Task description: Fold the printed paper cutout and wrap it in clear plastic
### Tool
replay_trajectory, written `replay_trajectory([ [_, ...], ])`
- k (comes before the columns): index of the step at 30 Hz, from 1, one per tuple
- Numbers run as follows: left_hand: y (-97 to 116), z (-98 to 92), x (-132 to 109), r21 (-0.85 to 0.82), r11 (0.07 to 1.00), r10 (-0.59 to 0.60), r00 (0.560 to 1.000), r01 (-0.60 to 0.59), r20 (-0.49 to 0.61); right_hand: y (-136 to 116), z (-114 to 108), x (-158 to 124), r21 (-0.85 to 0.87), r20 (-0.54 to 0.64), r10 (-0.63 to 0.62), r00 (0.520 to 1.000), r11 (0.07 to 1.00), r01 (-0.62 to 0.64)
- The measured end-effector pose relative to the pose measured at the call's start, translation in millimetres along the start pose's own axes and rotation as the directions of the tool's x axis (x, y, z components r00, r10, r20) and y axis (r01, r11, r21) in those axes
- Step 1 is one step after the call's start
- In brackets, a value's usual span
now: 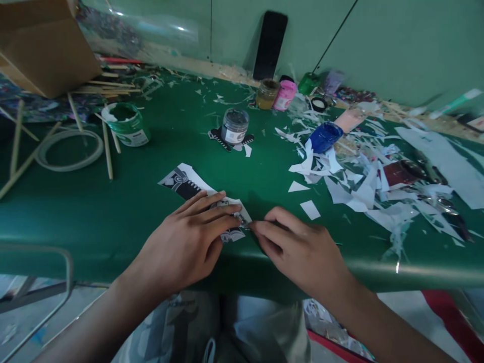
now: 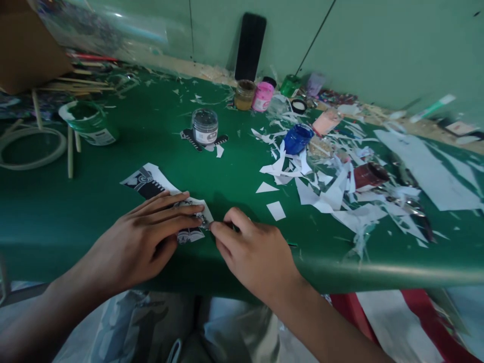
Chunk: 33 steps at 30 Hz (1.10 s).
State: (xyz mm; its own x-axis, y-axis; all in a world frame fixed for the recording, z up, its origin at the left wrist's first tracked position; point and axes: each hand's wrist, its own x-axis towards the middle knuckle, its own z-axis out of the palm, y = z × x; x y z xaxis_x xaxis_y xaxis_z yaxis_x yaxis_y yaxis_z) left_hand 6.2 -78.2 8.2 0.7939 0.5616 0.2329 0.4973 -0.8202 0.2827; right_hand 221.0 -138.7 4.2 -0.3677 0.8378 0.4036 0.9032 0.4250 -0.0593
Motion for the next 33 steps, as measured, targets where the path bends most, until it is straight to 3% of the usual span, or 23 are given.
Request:
replay_trajectory([
  [6,0.5,-1.2,1.7,-0.011,1.0,-0.003,1.0,0.003,0.003,-1.5,-0.9,1.4,0.003,0.025,0.008,1.0,1.0,-0.008],
  [15,-0.3,-2.0,1.3,0.01,0.999,0.046,0.999,-0.046,0.006,4.3,-10.6,4.1,-0.094,0.131,-0.121,0.984,0.986,0.134],
  [22,-3.3,-0.7,0.0,0.027,0.998,0.056,0.998,-0.057,0.004,13.7,-17.9,-1.3,-0.111,0.159,-0.135,0.978,0.982,0.154],
  [27,1.7,-1.3,0.0,0.063,0.996,0.057,0.998,-0.057,0.002,16.2,-25.0,-8.3,-0.032,0.175,-0.008,0.984,0.999,0.014],
  [33,35.6,-4.4,7.4,0.239,0.963,-0.117,0.992,0.126,-0.05,9.1,-21.4,-3.9,-0.026,0.017,0.186,0.982,0.982,-0.185],
])
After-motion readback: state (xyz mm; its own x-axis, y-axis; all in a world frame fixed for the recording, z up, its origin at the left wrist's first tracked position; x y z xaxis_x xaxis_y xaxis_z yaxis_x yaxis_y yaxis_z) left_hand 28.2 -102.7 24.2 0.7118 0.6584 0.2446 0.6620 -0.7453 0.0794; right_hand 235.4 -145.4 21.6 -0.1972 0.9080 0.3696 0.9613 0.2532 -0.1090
